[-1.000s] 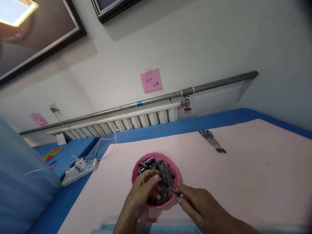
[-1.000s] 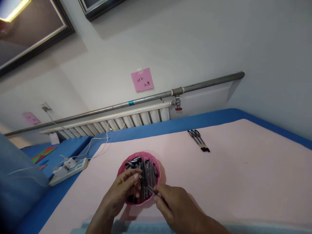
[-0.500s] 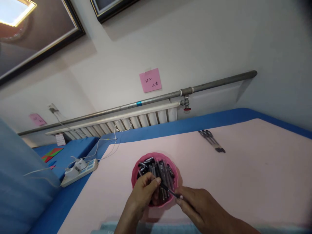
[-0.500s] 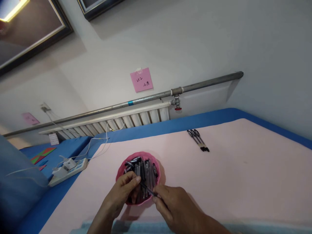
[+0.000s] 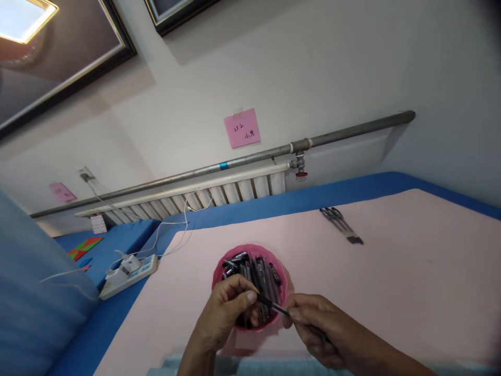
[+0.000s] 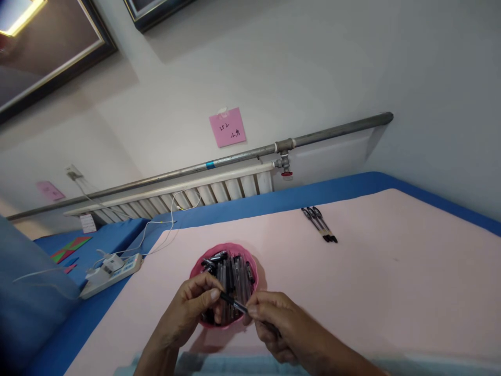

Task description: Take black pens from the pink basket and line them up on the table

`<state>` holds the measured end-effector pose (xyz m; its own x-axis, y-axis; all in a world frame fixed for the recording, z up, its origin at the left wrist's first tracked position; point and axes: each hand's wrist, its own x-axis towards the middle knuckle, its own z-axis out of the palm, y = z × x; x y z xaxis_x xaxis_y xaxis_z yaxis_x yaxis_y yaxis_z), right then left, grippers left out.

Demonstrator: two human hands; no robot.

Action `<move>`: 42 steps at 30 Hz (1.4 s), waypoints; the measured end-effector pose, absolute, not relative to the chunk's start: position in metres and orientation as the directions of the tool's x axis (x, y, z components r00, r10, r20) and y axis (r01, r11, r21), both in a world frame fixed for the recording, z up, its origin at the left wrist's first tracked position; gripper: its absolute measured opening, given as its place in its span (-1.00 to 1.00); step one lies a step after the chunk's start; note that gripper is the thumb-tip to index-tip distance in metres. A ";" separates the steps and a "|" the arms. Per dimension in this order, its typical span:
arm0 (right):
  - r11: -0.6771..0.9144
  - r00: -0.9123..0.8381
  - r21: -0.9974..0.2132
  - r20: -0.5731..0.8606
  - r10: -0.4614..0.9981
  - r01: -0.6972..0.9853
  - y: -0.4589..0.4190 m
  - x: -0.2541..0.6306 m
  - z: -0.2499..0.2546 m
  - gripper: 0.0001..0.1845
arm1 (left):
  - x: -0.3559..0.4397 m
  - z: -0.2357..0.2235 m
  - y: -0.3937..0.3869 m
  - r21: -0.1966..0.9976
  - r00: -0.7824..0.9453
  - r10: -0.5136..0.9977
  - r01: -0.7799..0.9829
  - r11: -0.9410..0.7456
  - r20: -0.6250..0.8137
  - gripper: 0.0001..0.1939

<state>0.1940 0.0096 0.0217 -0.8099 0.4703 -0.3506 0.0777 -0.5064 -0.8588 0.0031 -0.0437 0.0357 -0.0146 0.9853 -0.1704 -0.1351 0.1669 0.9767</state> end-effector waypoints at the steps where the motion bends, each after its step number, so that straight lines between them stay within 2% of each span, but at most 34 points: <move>1: -0.518 -0.809 -0.852 -0.357 0.467 0.077 0.010 0.194 0.022 -0.78 | 0.001 0.037 -0.044 0.983 -0.029 0.988 -0.111 0.148 -0.152 -0.78; 3: -0.492 -0.784 -0.869 -0.343 0.518 0.055 0.012 0.194 0.022 -0.75 | -0.008 0.037 -0.041 0.996 -0.152 0.985 0.006 0.086 -0.084 -0.77; 5: -0.460 -0.737 -0.888 -0.317 0.597 0.010 0.016 0.195 0.020 -0.73 | -0.020 0.032 -0.034 0.969 -0.368 0.927 0.245 0.024 0.070 -0.76; 7: -0.454 -0.695 -0.890 -0.304 0.652 -0.037 0.021 0.195 0.018 -0.73 | -0.031 0.023 -0.024 0.841 -0.493 0.821 0.541 0.029 0.289 -0.78; 8: -0.457 -0.681 -0.888 -0.302 0.667 -0.054 0.023 0.196 0.017 -0.75 | -0.035 0.018 -0.020 0.759 -0.457 0.810 0.650 0.022 0.368 -0.76; 11: -0.465 -0.660 -0.882 -0.306 0.686 -0.074 0.027 0.197 0.017 -0.78 | -0.037 0.007 -0.009 0.497 -0.276 0.891 0.865 0.067 0.360 -0.64; 13: -0.465 -0.656 -0.883 -0.311 0.688 -0.070 0.028 0.197 0.017 -0.78 | -0.033 0.006 -0.007 0.358 -0.246 0.918 0.925 0.127 0.310 -0.63; 15: -0.458 -0.651 -0.887 -0.313 0.691 -0.061 0.028 0.197 0.017 -0.78 | -0.030 0.008 -0.008 0.280 -0.257 0.921 0.944 0.174 0.292 -0.69; 17: -0.448 -0.645 -0.892 -0.312 0.698 -0.053 0.028 0.197 0.016 -0.78 | -0.029 0.012 -0.011 0.274 -0.276 0.916 0.942 0.196 0.291 -0.75; 19: -0.441 -0.642 -0.896 -0.310 0.701 -0.049 0.028 0.197 0.017 -0.78 | -0.031 0.014 -0.014 0.372 -0.329 0.897 0.904 0.209 0.296 -0.82; 21: -0.420 -0.647 -0.907 -0.299 0.701 -0.036 0.027 0.196 0.017 -0.77 | -0.031 0.016 -0.017 0.615 -0.435 0.862 0.763 0.200 0.260 -0.88; 23: -0.356 -0.649 -0.934 -0.268 0.712 -0.005 0.024 0.195 0.016 -0.78 | -0.028 0.019 -0.019 0.896 -0.503 0.858 0.422 0.141 0.102 -0.87; 24: -0.304 -0.652 -0.953 -0.243 0.719 0.020 0.022 0.194 0.015 -0.78 | -0.026 0.021 -0.020 0.975 -0.490 0.872 0.196 0.104 0.006 -0.83; 26: -0.173 -0.664 -0.982 -0.177 0.726 0.073 0.018 0.192 0.013 -0.77 | -0.018 0.024 -0.022 0.979 -0.400 0.907 -0.194 0.059 -0.134 -0.75; 27: -0.110 -0.672 -0.989 -0.146 0.726 0.095 0.016 0.192 0.012 -0.76 | -0.015 0.026 -0.023 0.946 -0.362 0.917 -0.319 0.048 -0.169 -0.73; 30: 0.013 -0.688 -0.991 -0.081 0.721 0.131 0.014 0.192 0.009 -0.75 | -0.008 0.028 -0.024 0.864 -0.302 0.929 -0.502 0.034 -0.213 -0.74; 35: 0.085 -0.676 -0.983 -0.049 0.735 0.163 0.015 0.193 0.008 -0.74 | -0.010 0.026 -0.023 0.810 -0.317 0.919 -0.587 0.004 -0.234 -0.78; 42: 0.083 -0.661 -0.975 -0.075 0.747 0.204 0.015 0.193 0.010 -0.75 | 0.002 0.030 -0.026 0.863 -0.322 0.921 -0.504 0.029 -0.218 -0.74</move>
